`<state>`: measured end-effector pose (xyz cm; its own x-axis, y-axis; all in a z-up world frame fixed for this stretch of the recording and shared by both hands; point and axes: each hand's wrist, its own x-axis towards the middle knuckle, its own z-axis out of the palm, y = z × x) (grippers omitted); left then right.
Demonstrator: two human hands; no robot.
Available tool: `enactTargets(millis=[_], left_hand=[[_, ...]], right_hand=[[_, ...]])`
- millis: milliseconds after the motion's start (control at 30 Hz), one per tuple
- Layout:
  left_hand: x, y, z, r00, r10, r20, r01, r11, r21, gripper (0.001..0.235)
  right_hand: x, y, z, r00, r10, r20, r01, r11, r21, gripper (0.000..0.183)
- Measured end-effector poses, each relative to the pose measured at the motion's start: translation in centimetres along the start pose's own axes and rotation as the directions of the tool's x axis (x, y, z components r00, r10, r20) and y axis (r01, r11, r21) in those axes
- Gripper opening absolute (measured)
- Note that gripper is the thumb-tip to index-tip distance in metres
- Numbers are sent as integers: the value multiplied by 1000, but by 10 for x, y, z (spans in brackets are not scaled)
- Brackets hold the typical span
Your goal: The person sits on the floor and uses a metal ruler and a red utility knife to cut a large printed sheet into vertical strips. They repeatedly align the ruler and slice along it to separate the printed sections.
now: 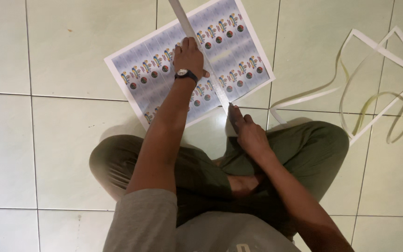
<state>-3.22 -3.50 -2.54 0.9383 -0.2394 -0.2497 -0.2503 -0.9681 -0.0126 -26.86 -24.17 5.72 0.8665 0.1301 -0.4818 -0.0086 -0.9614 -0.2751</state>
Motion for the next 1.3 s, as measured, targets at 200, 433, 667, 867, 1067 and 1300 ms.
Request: enactTargets(millis=[200, 433, 667, 867, 1067, 1300], left_hand=[[-9, -9, -7, 998, 54, -38, -55, 997, -45, 118], [-56, -45, -51, 996, 59, -64, -79, 919, -386, 108], [-110, -109, -53, 997, -74, 26, 78, 938, -338, 122], [-106, -100, -29, 993, -114, 22, 115, 937, -329, 110], [-89, -86, -25, 995, -105, -6, 97, 937, -335, 113], [-75, -78, -18, 995, -95, -14, 85, 937, -338, 114]], right_hand=[[4, -17, 21, 939, 286, -193, -173, 875, 453, 55], [22, -26, 46, 897, 256, -361, -158, 947, 278, 18], [20, -31, 22, 950, 193, -245, -102, 934, 342, 27], [9, -44, 3, 947, 161, -278, -23, 898, 440, 31], [27, -25, 33, 907, 110, -407, 70, 912, 403, 34], [34, -16, 46, 900, 92, -426, 58, 944, 326, 32]])
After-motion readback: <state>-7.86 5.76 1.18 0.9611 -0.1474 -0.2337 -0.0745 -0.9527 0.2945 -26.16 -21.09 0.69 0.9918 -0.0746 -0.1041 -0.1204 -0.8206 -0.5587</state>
